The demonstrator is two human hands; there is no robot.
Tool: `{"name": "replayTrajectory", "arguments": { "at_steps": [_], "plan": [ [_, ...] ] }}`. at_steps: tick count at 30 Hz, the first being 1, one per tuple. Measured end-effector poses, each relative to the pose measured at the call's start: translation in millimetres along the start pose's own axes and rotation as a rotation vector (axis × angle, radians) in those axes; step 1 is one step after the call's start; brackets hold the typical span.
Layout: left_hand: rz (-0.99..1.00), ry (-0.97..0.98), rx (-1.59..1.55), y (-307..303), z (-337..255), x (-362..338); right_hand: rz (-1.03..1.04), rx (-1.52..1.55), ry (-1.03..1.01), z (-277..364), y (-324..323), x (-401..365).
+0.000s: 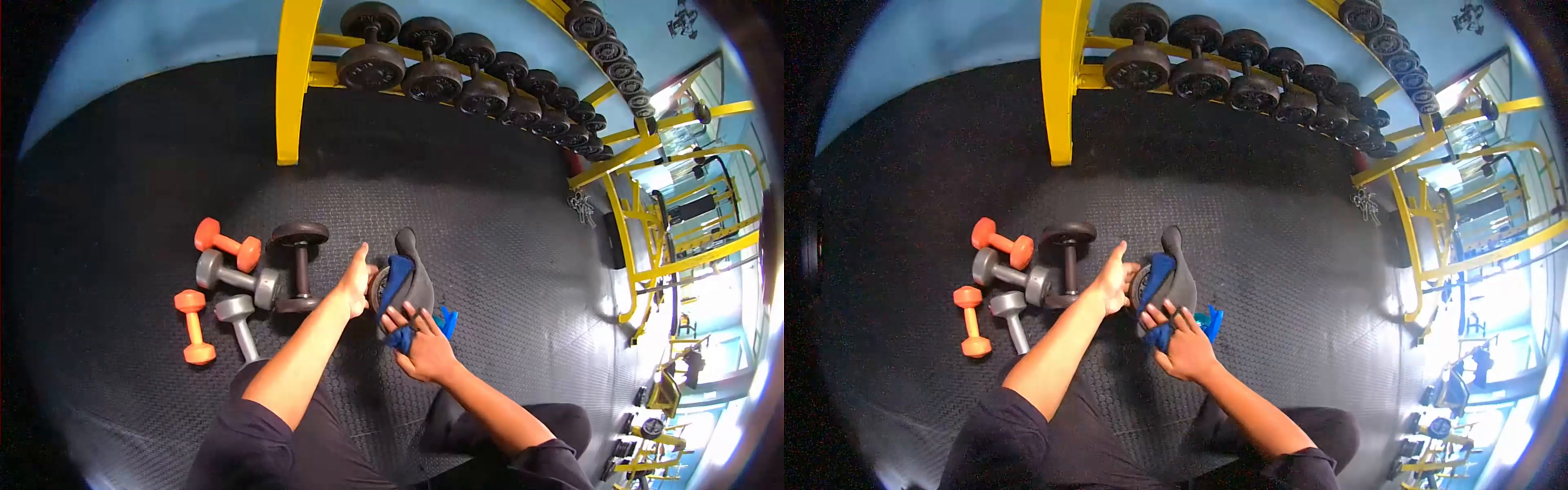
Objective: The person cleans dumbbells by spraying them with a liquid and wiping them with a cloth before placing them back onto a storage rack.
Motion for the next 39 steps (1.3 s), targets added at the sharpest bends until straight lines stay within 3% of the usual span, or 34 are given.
{"name": "replayTrajectory", "arguments": {
  "at_steps": [2, 5, 6, 8, 10, 11, 13, 14, 16, 17, 18, 20, 23, 24, 26, 28, 30, 32, 34, 36, 37, 39],
  "plan": [
    [-0.079, 0.073, -0.171, 23, -11, -18, -0.046, 0.024, -0.092, -1, 0, 30],
    [-0.442, 0.507, 0.015, -3, -25, -15, -0.026, -0.118, -0.124, -14, -4, 82],
    [-0.443, 0.505, 0.02, -9, -26, -9, -0.02, -0.164, -0.091, -23, -2, 97],
    [-0.473, 0.545, 0.091, -16, -19, 1, -0.252, -0.059, 0.094, -49, 5, 113],
    [-0.506, 0.6, 0.161, -21, -19, 2, -0.077, 0.268, 0.547, -70, -8, 111],
    [-0.521, 0.635, 0.203, -22, -22, 1, -0.08, 0.269, 0.544, -69, -5, 107],
    [-0.551, 0.666, 0.216, -22, -24, 1, -0.228, 0.426, 0.843, -73, 11, 84],
    [-0.545, 0.664, 0.216, -19, -21, 2, -0.228, 0.424, 0.849, -69, 17, 76],
    [-0.545, 0.666, 0.237, -20, -20, 2, -0.48, 0.593, 0.95, -55, 31, 57],
    [-0.544, 0.672, 0.253, -20, -18, 1, -0.75, 0.643, 0.909, -48, 52, 50],
    [-0.545, 0.679, 0.271, -19, -19, 1, -0.628, 0.768, 1.108, -28, 49, 44],
    [-0.551, 0.697, 0.307, -19, -19, -1, -0.868, 0.7, 1.116, 2, 69, 39],
    [-0.576, 0.709, 0.348, -22, -19, -3, -0.821, 0.976, 1.171, -15, 46, 36],
    [-0.59, 0.711, 0.359, -22, -18, -4, -0.785, 0.757, 1.172, -37, 52, 43],
    [-0.622, 0.72, 0.387, -21, -15, -7, -0.634, 0.478, 0.95, -71, 35, 66],
    [-0.65, 0.72, 0.41, -22, -15, -8, -0.268, 0.333, 0.845, -61, -4, 102],
    [-0.674, 0.722, 0.435, -25, -13, -12, -0.414, -0.032, 0.332, -23, 2, 113],
    [-0.696, 0.723, 0.474, -28, -15, -14, -0.231, 0.028, 0.032, 3, 6, 99],
    [-0.706, 0.721, 0.504, -32, -18, -15, -0.164, -0.002, -0.027, 3, 16, 74],
    [-0.703, 0.729, 0.527, -30, -18, -15, -0.078, -0.263, -0.447, -7, 29, 42],
    [-0.702, 0.737, 0.538, -29, -18, -14, -0.08, -0.266, -0.438, -24, 30, 30],
    [-0.711, 0.752, 0.558, -25, -17, -14, 0.102, -0.21, -0.771, -46, 28, 9]
  ]
}}
Point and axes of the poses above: each hand's wrist, its own x-axis towards the middle knuckle, its own y-axis out of the palm, z = x × y, the point moved 3 cm from there along x, towards the middle knuckle, and after that the axes turned 6 degrees about -y, right-handed, at the moved point
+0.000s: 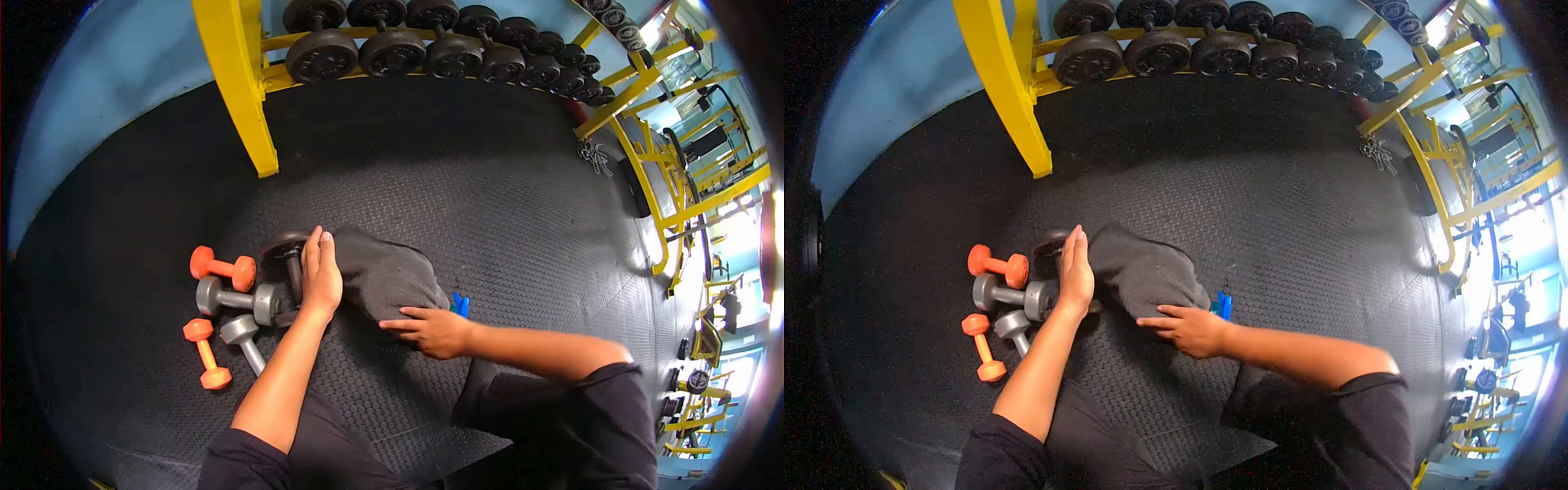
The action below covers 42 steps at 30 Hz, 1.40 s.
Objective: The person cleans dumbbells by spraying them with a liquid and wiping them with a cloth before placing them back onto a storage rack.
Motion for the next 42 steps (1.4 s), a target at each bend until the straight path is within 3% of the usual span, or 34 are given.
{"name": "replayTrajectory", "arguments": {
  "at_steps": [3, 5, 7, 8, 10, 11, 13, 15, 17, 19, 23, 25, 27, 31, 33, 35, 37, 40, 42],
  "plan": [
    [0.023, -0.035, -0.012, 9, 7, -1, 0.092, 0.129, -0.121, -28, -30, -41],
    [0.078, -0.118, -0.08, 15, 25, -5, -0.094, 0.244, -0.069, -44, -31, -71],
    [0.129, -0.2, -0.137, 21, 39, -10, -0.157, 0.283, 0.207, -59, -34, -101],
    [0.138, -0.224, -0.036, 24, 28, -24, -0.183, 0.288, 0.212, -64, -19, -115],
    [0.167, -0.239, -0.015, 39, 13, -45, -0.606, 0.348, 0.599, -78, 14, -148],
    [0.143, -0.167, 0.005, 46, 17, -47, -0.635, 0.358, 0.612, -77, 27, -157],
    [0.098, -0.03, 0.041, 58, 29, -55, -0.877, 0.809, 1.328, -77, 64, -193],
    [0.073, 0.111, 0.079, 68, 39, -62, -1.18, 1.07, 1.463, -68, 119, -219],
    [0.059, 0.269, 0.097, 81, 40, -66, -1.177, 1.14, 1.526, -45, 148, -240],
    [0.005, 0.275, 0.117, 93, 33, -63, -1.071, 0.955, 1.644, -20, 164, -246],
    [-0.043, 0.299, 0.25, 119, 6, -52, -0.932, 1.136, 1.648, 25, 173, -250],
    [0.035, 0.204, 0.214, 146, -10, -38, -0.704, 1.128, 1.694, 37, 185, -252],
    [0.07, 0.247, 0.262, 178, -31, -31, -0.706, 1.208, 1.655, 48, 170, -250],
    [0.226, -0.027, -0.098, 257, -21, -1, -0.744, 1.207, 1.631, 65, 187, -241],
    [0.271, -0.061, -0.002, 295, -7, 14, -0.757, 1.209, 1.63, 66, 191, -235],
    [0.138, -0.025, 0.371, 329, -2, 12, -0.755, 1.118, 1.642, 64, 192, -232],
    [0.109, -0.081, 0.411, 352, -4, -5, -0.74, 1.071, 1.623, 63, 198, -230],
    [0.131, -0.089, 0.473, 331, -9, -12, -0.767, 1.027, 1.565, 59, 196, -224],
    [0.422, -0.003, 0.077, 292, 2, 5, -0.706, 1.166, 1.597, 50, 173, -223]
  ]
}}
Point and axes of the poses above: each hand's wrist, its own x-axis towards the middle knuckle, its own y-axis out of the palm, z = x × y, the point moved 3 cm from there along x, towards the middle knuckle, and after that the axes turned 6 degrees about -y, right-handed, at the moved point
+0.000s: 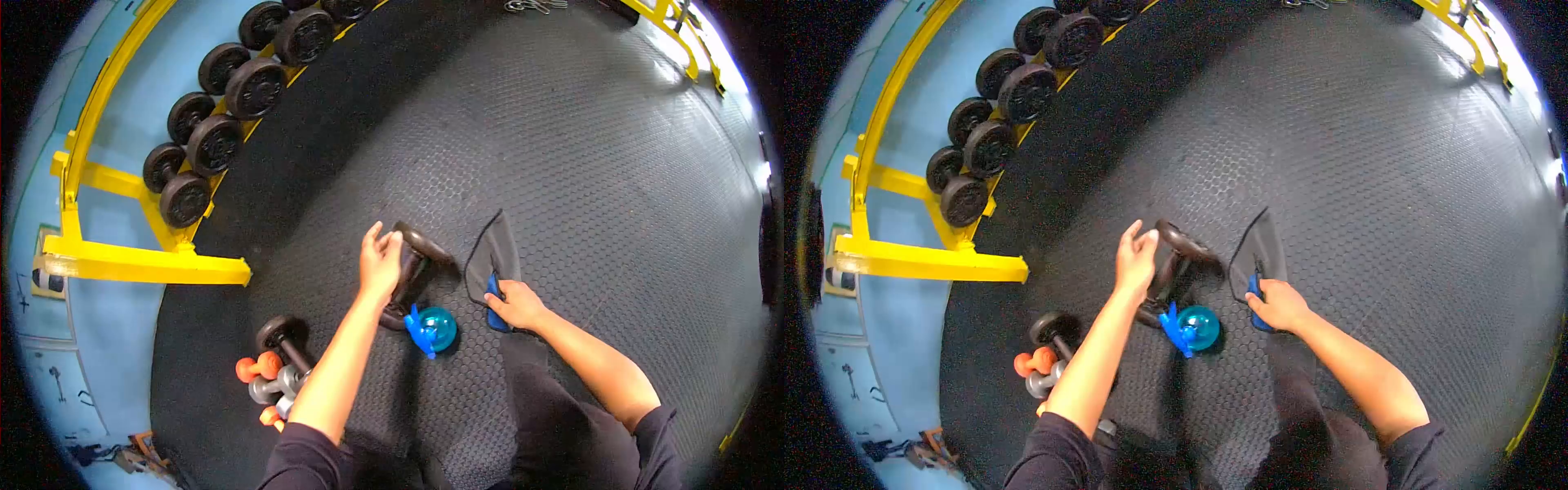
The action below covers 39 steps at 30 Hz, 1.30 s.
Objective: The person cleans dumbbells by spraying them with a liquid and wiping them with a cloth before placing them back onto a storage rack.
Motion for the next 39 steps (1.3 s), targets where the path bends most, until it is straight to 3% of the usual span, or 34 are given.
{"name": "replayTrajectory", "arguments": {
  "at_steps": [1, 3, 5, 7, 9, 11, 13, 15, 17, 19, 20, 21, 23, 28, 30, 31, 33, 34, 35, 37, 39],
  "plan": [
    [0.109, 0.151, 0.136, -30, 3, -6, 0.007, 0.004, -0.01, 4, 5, 4],
    [0.199, 0.277, 0.599, -84, -2, -23, 0.037, 0.023, -0.06, 9, 12, 15],
    [0.376, 0.575, 1.032, -118, 10, -38, 0.024, 0.042, -0.108, 18, 17, 19],
    [0.5, 0.669, 1.012, -121, 26, -40, 0.039, 0.05, -0.194, 21, 26, 25],
    [0.499, 0.964, 0.949, -122, 47, -16, 0.083, 0.039, -0.189, 22, 32, 27],
    [0.493, 0.886, 0.876, -128, 63, -9, 0.105, 0.068, -0.077, 19, 31, 26],
    [0.503, 0.83, 0.801, -126, 68, -5, 0.086, 0.075, -0.159, 25, 28, 19],
    [0.473, 0.46, 0.837, -127, 84, -7, 0.125, 0.102, -0.377, 36, 32, 15],
    [0.407, 0.486, 0.798, -112, 86, -14, 0.155, 0.365, -0.453, 49, 44, 7],
    [0.195, 0.484, 0.607, -94, 63, -33, 0.281, 0.264, -0.519, 66, 44, 5],
    [0.15, 0.396, 0.58, -84, 48, -36, 0.343, 0.316, -0.388, 72, 40, 1],
    [0.124, 0.439, 0.501, -76, 38, -31, 0.341, 0.311, -0.385, 71, 44, 1],
    [0.067, 0.376, 0.46, -60, 9, -26, 0.013, 0.118, -0.39, 66, 49, 6],
    [-0.014, 0.288, 0.549, -8, -62, -7, 0.058, -0.111, -0.295, 76, 65, 15],
    [-0.066, 0.261, 0.599, 14, -86, -1, -0.027, -0.098, -0.315, 81, 66, 13],
    [-0.025, 0.242, 0.564, 21, -88, 13, -0.095, -0.105, -0.321, 77, 69, 14],
    [-0.165, 0.295, 0.608, 32, -88, 42, -0.081, -0.063, -0.369, 68, 67, 11],
    [-0.058, 0.22, 0.571, 33, -91, 55, -0.055, -0.016, -0.42, 63, 66, 9],
    [-0.159, 0.239, 0.625, 30, -79, 78, -0.062, -0.019, -0.415, 59, 63, 6],
    [-0.051, 0.073, 0.529, 16, -86, 88, -0.11, 0.22, -0.476, 55, 56, 0],
    [-0.101, 0.084, 0.318, -17, -39, 126, -0.14, 0.19, -0.48, 56, 51, -6]
  ]
}}
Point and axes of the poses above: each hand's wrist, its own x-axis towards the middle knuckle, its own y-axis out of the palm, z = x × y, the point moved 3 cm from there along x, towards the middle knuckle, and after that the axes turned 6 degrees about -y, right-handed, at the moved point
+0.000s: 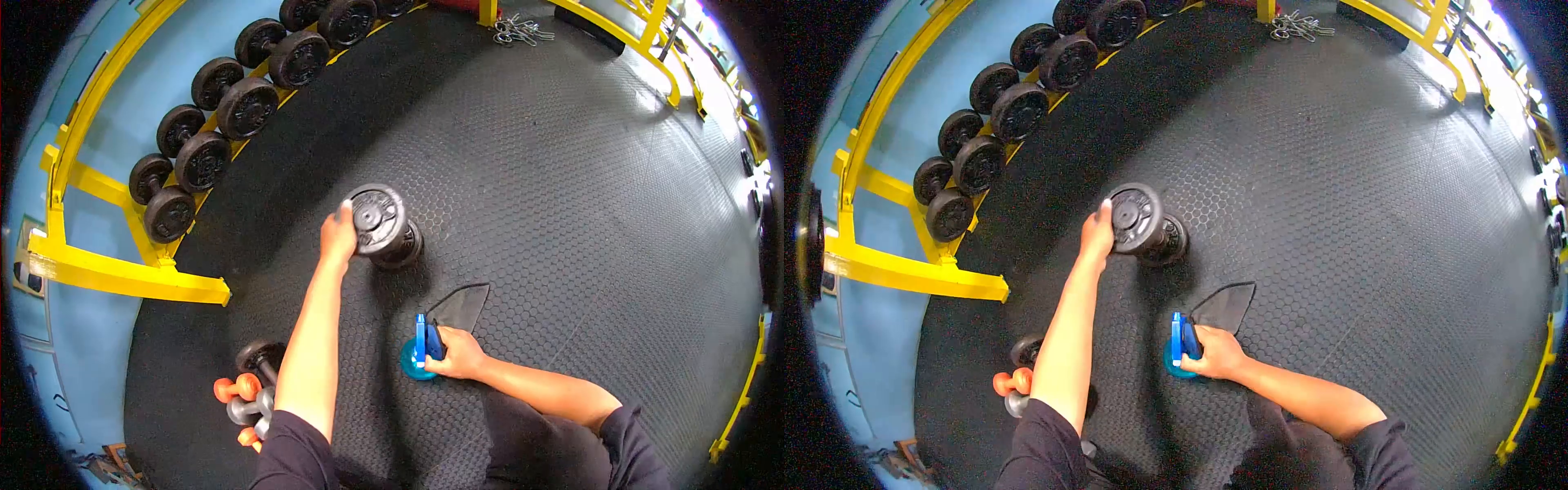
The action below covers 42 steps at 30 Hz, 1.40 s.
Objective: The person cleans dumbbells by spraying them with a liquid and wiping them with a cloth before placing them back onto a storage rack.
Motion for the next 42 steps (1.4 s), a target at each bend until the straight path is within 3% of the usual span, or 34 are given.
{"name": "replayTrajectory", "arguments": {
  "at_steps": [2, 4, 6, 8, 10, 12, 13, 15, 16, 18, 19, 20, 22, 24, 26, 28, 30, 31, 33, 35, 37, 38, 40, 42],
  "plan": [
    [-0.008, -0.027, -0.108, -12, 19, -14, -0.043, 0.0, -0.019, 5, -1, 1],
    [0.205, -0.241, -0.259, -24, -8, -77, -0.02, 0.031, -0.002, 13, -5, 5],
    [0.203, -0.023, -0.302, -38, 16, -120, -0.025, 0.14, -0.029, 24, -10, 7],
    [0.42, 0.092, -0.292, -40, 31, -191, -0.022, 0.158, -0.05, 34, -16, 10],
    [0.538, 0.416, 0.078, -42, 17, -252, -0.048, 0.22, -0.052, 50, -19, 15],
    [0.384, 0.421, 0.196, -35, 2, -276, -0.08, 0.237, -0.114, 67, -18, 22],
    [0.493, 0.17, 0.123, -33, 21, -273, 0.049, 0.178, -0.085, 72, -14, 25],
    [0.422, 0.16, 0.022, -38, 24, -265, 0.197, 0.177, -0.083, 75, -13, 30],
    [0.361, 0.141, -0.079, -41, 24, -260, 0.197, 0.262, -0.136, 79, -18, 31],
    [0.202, 0.108, -0.27, -53, 21, -255, 0.094, 0.101, -0.12, 56, -19, 26],
    [0.203, 0.144, -0.131, -59, 13, -252, 0.064, 0.128, 0.005, 43, -21, 20],
    [0.2, 0.177, 0.006, -64, 5, -250, 0.039, 0.061, -0.019, 39, -33, 19],
    [0.228, 0.116, -0.022, -67, -6, -244, -0.073, -0.056, 0.154, 22, -48, 8],
    [0.26, 0.063, -0.055, -64, -14, -237, -0.141, 0.391, 0.522, -2, -54, -2],
    [0.194, 0.107, -0.042, -56, -19, -230, -0.32, 0.517, 0.527, -13, -60, -11],
    [0.169, 0.117, -0.095, -45, -16, -221, -0.578, 0.92, 0.647, -33, -53, -16],
    [0.161, 0.016, -0.028, -36, -9, -211, -0.604, 1.232, 0.57, -35, -61, -18],
    [0.135, -0.04, -0.013, -32, -6, -207, -0.606, 1.233, 0.57, -36, -67, -19],
    [0.104, 0.001, 0.028, -28, -2, -204, -0.673, 1.543, 0.467, -29, -83, -14],
    [0.073, 0.039, 0.066, -28, -4, -203, -0.635, 1.637, 0.347, -13, -107, -11],
    [-0.094, 0.396, 0.093, -35, -22, -206, -0.709, 1.66, 0.276, 11, -125, -7],
    [-0.098, 0.397, 0.089, -36, -23, -204, -0.704, 1.656, 0.274, 1, -119, -6],
    [-0.044, 0.317, 0.043, -37, -19, -199, -0.489, 1.366, 0.499, -30, -87, -8],
    [-0.02, 0.246, 0.049, -37, -12, -192, -0.293, 1.538, 0.665, -30, -80, -1]
  ]
}}
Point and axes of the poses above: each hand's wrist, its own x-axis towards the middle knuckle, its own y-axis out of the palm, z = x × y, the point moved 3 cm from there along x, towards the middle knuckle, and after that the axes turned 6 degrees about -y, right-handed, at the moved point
